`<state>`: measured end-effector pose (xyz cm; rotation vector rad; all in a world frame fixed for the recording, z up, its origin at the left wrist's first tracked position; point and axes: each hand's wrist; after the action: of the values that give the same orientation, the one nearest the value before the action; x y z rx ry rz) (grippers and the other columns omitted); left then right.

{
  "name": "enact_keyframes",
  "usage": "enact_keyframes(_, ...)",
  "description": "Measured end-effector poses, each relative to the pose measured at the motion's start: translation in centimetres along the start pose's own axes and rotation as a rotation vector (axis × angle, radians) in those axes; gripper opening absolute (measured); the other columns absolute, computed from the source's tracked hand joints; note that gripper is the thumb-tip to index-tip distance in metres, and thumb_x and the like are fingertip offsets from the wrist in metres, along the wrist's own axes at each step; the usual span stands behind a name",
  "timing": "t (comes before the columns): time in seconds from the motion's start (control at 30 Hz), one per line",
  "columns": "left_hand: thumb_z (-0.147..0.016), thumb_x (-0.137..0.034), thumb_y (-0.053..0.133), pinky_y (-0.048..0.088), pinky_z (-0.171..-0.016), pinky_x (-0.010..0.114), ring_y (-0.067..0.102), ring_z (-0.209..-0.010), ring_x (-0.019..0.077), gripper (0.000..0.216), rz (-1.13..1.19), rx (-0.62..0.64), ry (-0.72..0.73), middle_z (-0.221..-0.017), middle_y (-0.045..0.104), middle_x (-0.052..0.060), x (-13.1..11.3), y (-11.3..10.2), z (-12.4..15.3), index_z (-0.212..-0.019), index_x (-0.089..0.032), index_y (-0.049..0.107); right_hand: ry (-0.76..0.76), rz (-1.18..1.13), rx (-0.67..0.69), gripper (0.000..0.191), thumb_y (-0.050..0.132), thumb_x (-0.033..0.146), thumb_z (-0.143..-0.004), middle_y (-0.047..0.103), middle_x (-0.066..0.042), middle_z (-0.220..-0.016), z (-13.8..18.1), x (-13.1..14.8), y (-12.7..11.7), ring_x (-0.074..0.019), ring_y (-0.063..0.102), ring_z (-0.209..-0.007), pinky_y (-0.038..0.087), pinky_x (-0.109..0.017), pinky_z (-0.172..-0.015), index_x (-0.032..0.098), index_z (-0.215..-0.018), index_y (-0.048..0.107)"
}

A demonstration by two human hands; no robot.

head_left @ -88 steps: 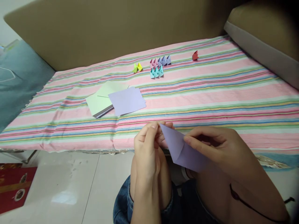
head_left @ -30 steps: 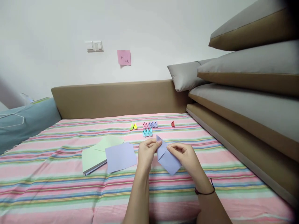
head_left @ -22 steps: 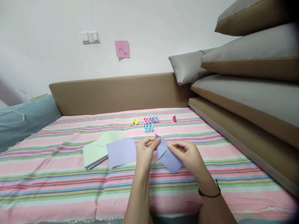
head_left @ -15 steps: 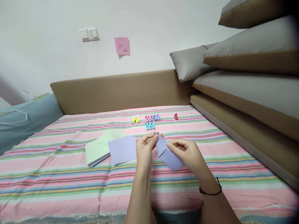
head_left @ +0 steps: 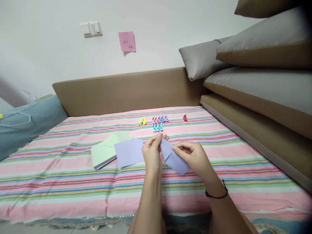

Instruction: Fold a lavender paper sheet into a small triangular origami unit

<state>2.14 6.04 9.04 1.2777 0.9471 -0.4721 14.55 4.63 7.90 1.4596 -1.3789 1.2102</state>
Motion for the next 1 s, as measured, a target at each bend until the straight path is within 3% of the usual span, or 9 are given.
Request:
enact_keyframes(0.17, -0.062, -0.023, 0.075, 0.051, -0.064, 0.024, 0.07, -0.067, 0.0188, 0.016, -0.035, -0.005, 0.002, -0.066, 0.072, 0.007, -0.17, -0.18, -0.1, -0.07, -0.011, 0.069, 0.009, -0.009, 0.005, 0.018, 0.065, 0.033, -0.077, 0.071, -0.006, -0.074, 0.03, -0.03, 0.09, -0.0189, 0.064, -0.07, 0.048, -0.027, -0.062, 0.015, -0.075, 0.07)
enact_keyframes(0.33, -0.064, -0.026, 0.075, 0.05, -0.063, 0.022, 0.07, -0.071, 0.0182, 0.02, -0.116, 0.109, 0.004, -0.07, 0.073, 0.008, -0.49, -0.45, -0.17, -0.077, -0.012, 0.07, 0.038, -0.025, 0.003, 0.019, 0.065, 0.033, -0.077, 0.071, -0.007, -0.075, 0.19, 0.12, -0.08, -0.0185, 0.063, -0.07, 0.048, -0.027, -0.062, 0.014, -0.075, 0.071)
enact_keyframes(0.6, -0.065, -0.021, 0.068, 0.05, -0.06, 0.022, 0.069, -0.062, 0.017, 0.01, -0.123, 0.036, 0.002, -0.06, 0.069, 0.005, -0.76, -0.53, -0.33, -0.064, -0.011, 0.067, 0.07, -0.022, 0.036, 0.018, 0.066, 0.032, -0.076, 0.07, -0.005, -0.073, 0.22, 0.08, -0.15, -0.0174, 0.063, -0.069, 0.047, -0.026, -0.061, 0.015, -0.072, 0.07)
enact_keyframes(0.87, -0.064, -0.03, 0.074, 0.049, -0.061, 0.024, 0.068, -0.061, 0.0178, 0.021, -0.138, 0.006, 0.018, -0.058, 0.068, 0.005, -0.56, -0.45, -0.11, -0.064, -0.011, 0.066, 0.063, -0.028, 0.047, 0.019, 0.065, 0.034, -0.075, 0.07, -0.005, -0.073, 0.29, 0.26, -0.06, -0.0178, 0.063, -0.069, 0.047, -0.027, -0.061, 0.016, -0.071, 0.069)
enact_keyframes(1.0, -0.065, -0.039, 0.075, 0.048, -0.062, 0.024, 0.067, -0.065, 0.0165, 0.029, -0.167, 0.148, -0.064, -0.068, 0.071, 0.007, -0.53, -0.63, -0.28, -0.075, -0.012, 0.069, 0.071, -0.031, -0.01, 0.021, 0.066, 0.037, -0.075, 0.07, -0.005, -0.073, 0.27, 0.06, -0.38, -0.0192, 0.063, -0.068, 0.047, -0.028, -0.059, 0.016, -0.072, 0.069)
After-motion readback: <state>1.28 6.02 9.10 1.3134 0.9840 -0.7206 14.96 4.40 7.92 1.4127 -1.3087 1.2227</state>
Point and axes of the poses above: each hand's wrist, its own z-axis away from the middle knuckle, its own y-axis out of the palm, x = y × z
